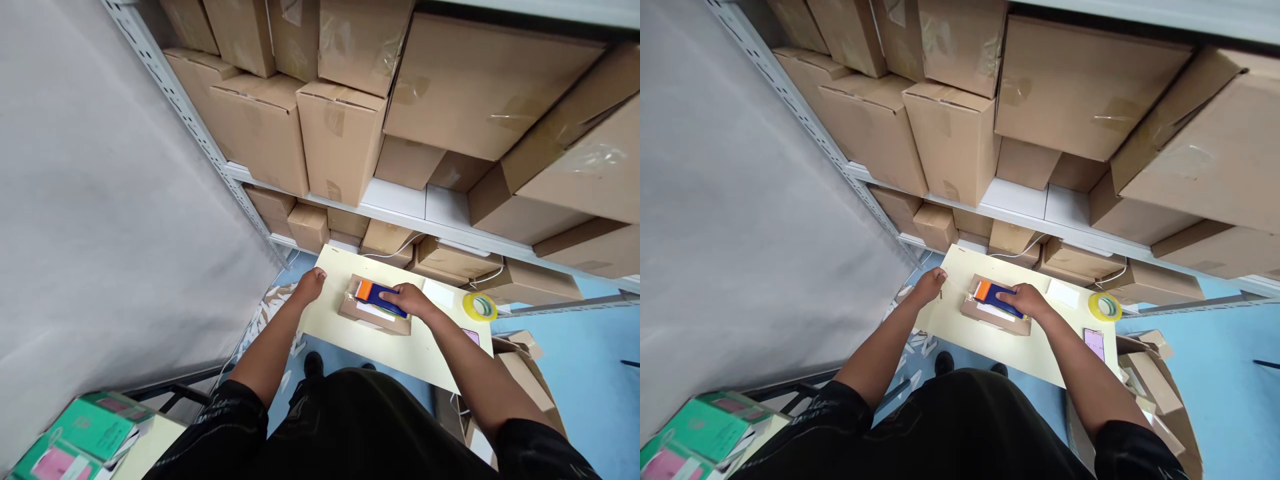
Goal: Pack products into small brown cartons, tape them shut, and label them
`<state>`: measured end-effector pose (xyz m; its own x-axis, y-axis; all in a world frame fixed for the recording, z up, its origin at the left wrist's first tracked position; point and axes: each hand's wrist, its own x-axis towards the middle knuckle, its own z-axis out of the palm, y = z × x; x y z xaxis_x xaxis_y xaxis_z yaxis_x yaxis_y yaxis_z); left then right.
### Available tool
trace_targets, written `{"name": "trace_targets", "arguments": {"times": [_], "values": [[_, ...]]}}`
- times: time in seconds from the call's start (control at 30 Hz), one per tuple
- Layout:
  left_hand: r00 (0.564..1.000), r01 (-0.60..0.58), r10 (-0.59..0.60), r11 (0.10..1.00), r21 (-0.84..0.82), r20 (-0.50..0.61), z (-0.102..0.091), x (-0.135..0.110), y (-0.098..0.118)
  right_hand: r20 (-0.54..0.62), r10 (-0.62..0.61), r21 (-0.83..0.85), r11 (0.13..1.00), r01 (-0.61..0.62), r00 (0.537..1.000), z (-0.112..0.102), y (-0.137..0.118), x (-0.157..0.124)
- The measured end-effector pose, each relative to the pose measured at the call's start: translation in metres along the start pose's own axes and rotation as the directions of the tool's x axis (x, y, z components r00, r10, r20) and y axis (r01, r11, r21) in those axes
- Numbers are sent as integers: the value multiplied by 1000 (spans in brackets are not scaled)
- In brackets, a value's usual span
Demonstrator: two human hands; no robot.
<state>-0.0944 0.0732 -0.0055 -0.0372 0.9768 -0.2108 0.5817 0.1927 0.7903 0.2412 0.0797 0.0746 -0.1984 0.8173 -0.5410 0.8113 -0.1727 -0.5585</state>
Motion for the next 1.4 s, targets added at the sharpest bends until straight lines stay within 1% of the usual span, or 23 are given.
{"name": "trace_targets", "arguments": {"times": [0.07,0.17,0.37,0.43,0.5,0.57,0.63,0.67,0.7,0.73,0.77,0.8,0.83,0.87,0.9,0.93,0.97,1.03,1.13,1.3,1.4], "values": [[1000,2,-3,999,49,8,4,-1,-12,-14,18,-90,996,-19,1000,-5,-2,-3],[1000,3,-5,997,79,19,24,-1,-22,-21,43,-138,989,-46,999,-6,-3,-6],[997,47,-53,993,113,50,75,-4,-25,-32,48,-151,987,-52,998,0,-8,-8],[994,42,-53,991,124,94,87,-5,-25,-30,50,-147,988,-53,998,0,-10,-8],[988,30,-52,989,146,145,93,-5,-25,-27,48,-138,989,-51,998,0,-11,-9],[982,14,-48,983,182,180,91,-4,-26,-28,40,-138,989,-43,999,0,-12,-8],[982,-7,-34,977,215,185,80,-1,-27,-29,33,-161,986,-37,999,0,-13,-8],[985,-31,-8,974,225,171,72,1,-26,-30,34,-179,983,-39,999,1,-14,-7],[987,-84,48,969,232,155,65,2,-24,-30,38,-196,980,-43,999,1,-15,-7],[979,-172,138,955,241,153,57,4,-22,-28,42,-211,976,-47,999,0,-17,-6],[952,-288,249,924,251,179,51,4,-19,-25,43,-220,974,-47,999,0,-18,-5],[905,-412,357,873,261,233,46,4,-15,-19,40,-221,974,-43,999,-1,-19,-5],[843,-521,438,810,270,311,43,3,-11,-10,37,-216,976,-38,999,-2,-20,-4],[787,-595,475,753,280,393,42,1,-7,1,35,-208,978,-34,999,-3,-20,-4],[755,-628,469,719,299,459,43,-1,-5,15,36,-197,980,-32,999,-5,-21,-3],[750,-631,442,703,330,493,45,-3,-2,33,40,-181,983,-34,999,-7,-20,-2],[763,-617,413,697,366,498,48,-6,-1,55,47,-162,986,-38,997,-8,-19,-1],[794,-584,380,692,423,474,53,-10,-1,100,54,-117,992,-42,994,-10,-17,1],[813,-568,372,679,465,448,57,-14,-3,150,33,-64,998,-24,988,-11,-12,4],[835,-536,330,668,517,439,54,-15,2,174,28,-52,998,-19,984,-16,-9,7],[837,-526,312,683,507,449,53,-15,6,179,29,-65,998,-17,983,-21,-9,6]]}}
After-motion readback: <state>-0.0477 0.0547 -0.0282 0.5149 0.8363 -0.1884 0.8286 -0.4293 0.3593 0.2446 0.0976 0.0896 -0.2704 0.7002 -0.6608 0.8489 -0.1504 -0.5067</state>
